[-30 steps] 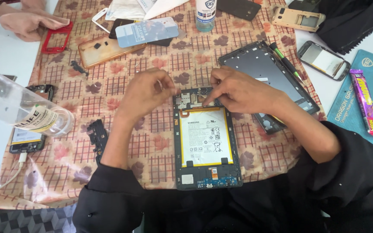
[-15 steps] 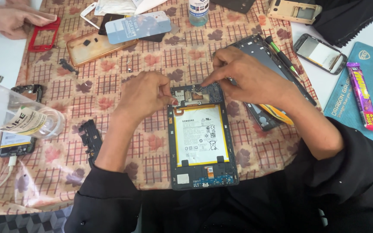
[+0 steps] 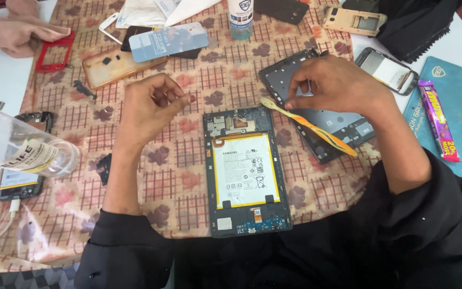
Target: The person disassembles a Samsung tablet, removes the battery and internal components, and uses a screwdriver to unscrew and reposition parts. They handle the motherboard, battery, and screen assembly while working on a cluttered table.
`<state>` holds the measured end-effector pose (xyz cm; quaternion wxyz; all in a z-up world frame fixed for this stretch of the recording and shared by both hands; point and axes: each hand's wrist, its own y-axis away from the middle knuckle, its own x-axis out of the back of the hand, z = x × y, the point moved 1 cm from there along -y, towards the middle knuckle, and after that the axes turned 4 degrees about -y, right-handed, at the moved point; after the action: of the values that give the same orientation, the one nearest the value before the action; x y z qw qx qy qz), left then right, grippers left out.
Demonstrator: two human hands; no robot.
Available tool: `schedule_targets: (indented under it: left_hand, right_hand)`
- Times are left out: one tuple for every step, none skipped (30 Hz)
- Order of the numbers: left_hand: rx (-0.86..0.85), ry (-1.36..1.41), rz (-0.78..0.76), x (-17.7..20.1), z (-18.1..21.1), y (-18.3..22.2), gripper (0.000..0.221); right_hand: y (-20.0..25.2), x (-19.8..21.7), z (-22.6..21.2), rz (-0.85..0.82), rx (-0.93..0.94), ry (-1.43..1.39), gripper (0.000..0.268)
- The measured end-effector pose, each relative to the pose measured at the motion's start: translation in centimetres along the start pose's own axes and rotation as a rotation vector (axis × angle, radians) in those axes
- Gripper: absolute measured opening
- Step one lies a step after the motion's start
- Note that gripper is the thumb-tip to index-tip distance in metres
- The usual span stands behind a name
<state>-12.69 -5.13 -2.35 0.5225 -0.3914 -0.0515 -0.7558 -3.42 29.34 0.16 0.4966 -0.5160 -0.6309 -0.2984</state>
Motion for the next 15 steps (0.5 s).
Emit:
schedule_targets:
  left_hand:
    - [-0.024, -0.003, 0.033, 0.0, 0.0, 0.1, 0.014]
    - [-0.023, -0.008, 0.053, 0.1, 0.0, 0.0, 0.014]
    - [-0.021, -0.014, 0.072, 0.2, 0.1, 0.0, 0.014]
    - [-0.019, -0.021, 0.092, 0.4, 0.1, 0.1, 0.015]
    - [-0.043, -0.027, 0.122, 0.7, 0.1, 0.0, 0.013]
    - [-0.067, -0.034, 0.149, 1.1, 0.1, 0.0, 0.012]
    - [-0.091, -0.041, 0.176, 1.4, 0.0, 0.0, 0.01]
    - [-0.103, 0.003, 0.211, 1.6, 0.0, 0.0, 0.01]
    - [-0.115, 0.047, 0.246, 1.8, 0.0, 0.1, 0.011]
    - [-0.129, 0.091, 0.282, 2.0, 0.0, 0.2, 0.011]
    - [-0.125, 0.075, 0.285, 2.1, 0.1, 0.2, 0.012]
    - [-0.12, 0.06, 0.289, 2.1, 0.1, 0.2, 0.012]
    - [-0.116, 0.044, 0.293, 2.2, 0.3, 0.3, 0.013]
    - [-0.126, 0.036, 0.288, 2.1, 0.4, 0.3, 0.013]
    - [-0.136, 0.028, 0.284, 2.2, 0.5, 0.4, 0.014]
  right_hand:
    - [0.1, -0.1, 0.0, -0.031, -0.022, 0.008, 0.028]
    - [0.1, -0.1, -0.1, -0.061, -0.042, 0.017, 0.03]
    - [0.1, -0.1, -0.2, -0.09, -0.061, 0.025, 0.033]
    - [0.0, -0.2, -0.3, -0.106, -0.094, 0.041, 0.034]
    - [-0.1, -0.3, -0.4, -0.122, -0.127, 0.057, 0.034]
    - [-0.1, -0.5, -0.5, -0.137, -0.163, 0.07, 0.035]
    - [-0.1, -0.6, -0.5, -0.126, -0.163, 0.076, 0.034]
    - [-0.1, -0.7, -0.5, -0.115, -0.166, 0.082, 0.033]
    - [-0.1, -0.9, -0.5, -0.104, -0.168, 0.088, 0.032]
    - [-0.1, -1.0, -0.6, -0.114, -0.177, 0.092, 0.031]
    - [-0.2, -1.1, -0.6, -0.124, -0.185, 0.096, 0.03]
    - [-0.3, -1.2, -0.7, -0.134, -0.193, 0.101, 0.029]
    - [-0.3, -1.2, -0.8, -0.132, -0.188, 0.098, 0.03]
    - [-0.3, -1.2, -0.8, -0.131, -0.182, 0.093, 0.03]
    - [-0.3, -1.2, -0.9, -0.131, -0.177, 0.089, 0.031]
